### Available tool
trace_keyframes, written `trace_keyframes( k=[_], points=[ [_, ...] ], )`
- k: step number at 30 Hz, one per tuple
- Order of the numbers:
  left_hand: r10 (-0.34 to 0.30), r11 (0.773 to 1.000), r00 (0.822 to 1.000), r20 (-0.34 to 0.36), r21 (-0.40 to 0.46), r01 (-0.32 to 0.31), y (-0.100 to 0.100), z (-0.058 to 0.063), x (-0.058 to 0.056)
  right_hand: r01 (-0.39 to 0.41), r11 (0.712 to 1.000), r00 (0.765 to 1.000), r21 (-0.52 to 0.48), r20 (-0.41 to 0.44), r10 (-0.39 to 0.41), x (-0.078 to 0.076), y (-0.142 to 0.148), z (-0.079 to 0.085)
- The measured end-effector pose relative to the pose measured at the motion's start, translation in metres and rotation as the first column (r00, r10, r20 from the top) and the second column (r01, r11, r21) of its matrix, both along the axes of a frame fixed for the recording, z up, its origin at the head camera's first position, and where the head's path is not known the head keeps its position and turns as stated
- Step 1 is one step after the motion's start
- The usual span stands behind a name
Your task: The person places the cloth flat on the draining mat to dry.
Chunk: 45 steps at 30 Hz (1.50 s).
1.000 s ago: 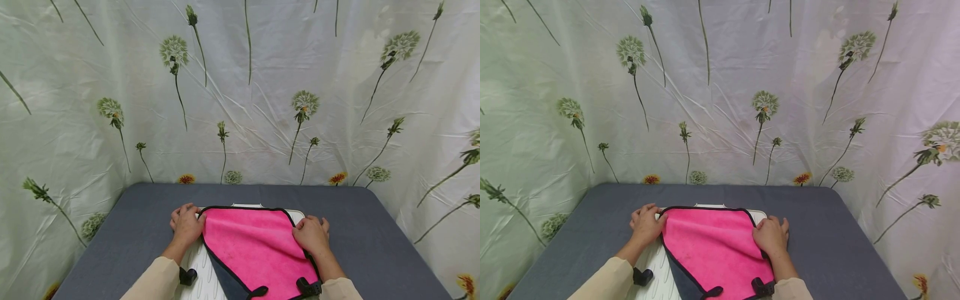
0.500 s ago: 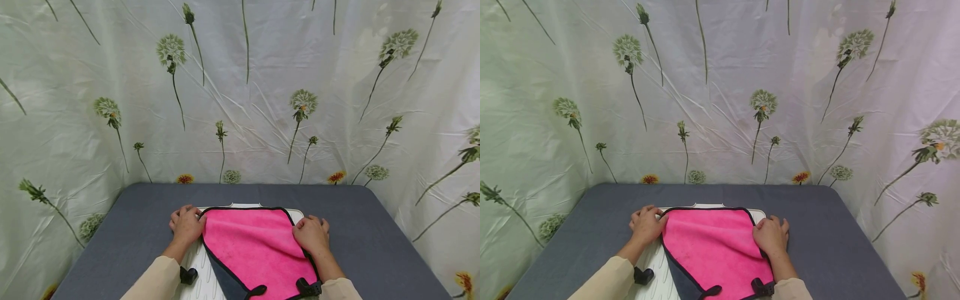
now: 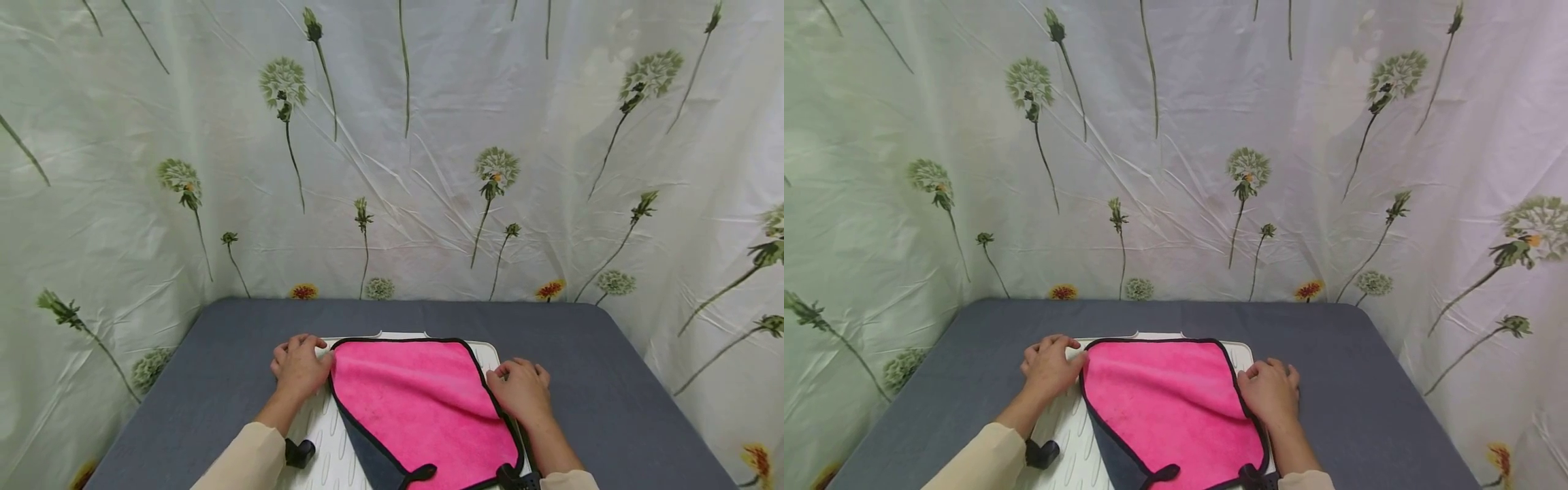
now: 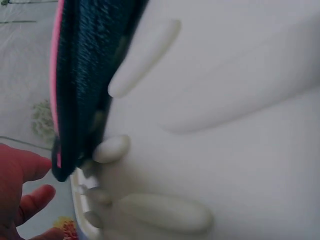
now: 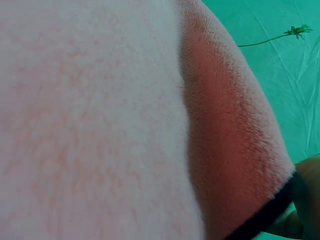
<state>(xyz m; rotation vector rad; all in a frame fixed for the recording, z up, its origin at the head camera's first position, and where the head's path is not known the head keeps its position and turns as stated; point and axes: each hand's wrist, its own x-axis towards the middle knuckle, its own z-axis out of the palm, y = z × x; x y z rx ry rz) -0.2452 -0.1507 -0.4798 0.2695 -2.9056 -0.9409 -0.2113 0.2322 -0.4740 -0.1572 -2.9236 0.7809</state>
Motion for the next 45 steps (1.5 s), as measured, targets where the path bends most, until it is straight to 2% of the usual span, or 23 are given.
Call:
trace_keyframes(
  k=[8,14,22,25,28,34,38,40,45],
  points=[
    [-0.086,0.991,0.996,0.011,-0.098,0.086,-0.008,0.011,0.018,-0.015,1.0,1.0,0.023,0.024,0.014,0.021,0.012,0.004],
    [-0.175,0.977,0.984,-0.012,-0.122,0.173,-0.013,0.015,0.034,-0.03,0.999,0.999,0.015,0.037,0.029,0.035,0.017,0.005],
    [-0.27,0.957,0.962,-0.045,-0.122,0.263,0.001,0.025,0.059,-0.026,1.0,0.999,-0.005,0.04,0.026,0.049,0.019,0.001],
    [-0.328,0.939,0.944,-0.046,-0.123,0.32,0.01,0.027,0.069,-0.029,1.0,0.998,-0.004,0.055,0.029,0.054,0.018,0.001],
    [-0.39,0.915,0.921,-0.016,-0.12,0.386,0.017,0.029,0.078,-0.032,0.999,0.996,0.0,0.082,0.032,0.059,0.018,0.001],
    [-0.504,0.858,0.863,0.034,-0.09,0.505,0.026,0.031,0.089,-0.026,0.999,0.991,0.028,0.135,0.022,0.069,0.021,0.0],
    [-0.577,0.814,0.817,0.027,-0.07,0.577,0.034,0.024,0.097,-0.015,0.999,0.987,0.033,0.162,0.009,0.076,0.021,-0.003],
    [-0.604,0.793,0.797,0.011,-0.087,0.602,0.038,0.018,0.1,0.004,0.999,0.981,0.038,0.193,-0.011,0.079,0.021,-0.004],
    [-0.639,0.763,0.769,-0.016,-0.143,0.631,0.047,0.007,0.107,0.08,0.997,0.962,0.022,0.26,-0.083,0.086,0.018,-0.006]
  ],
)
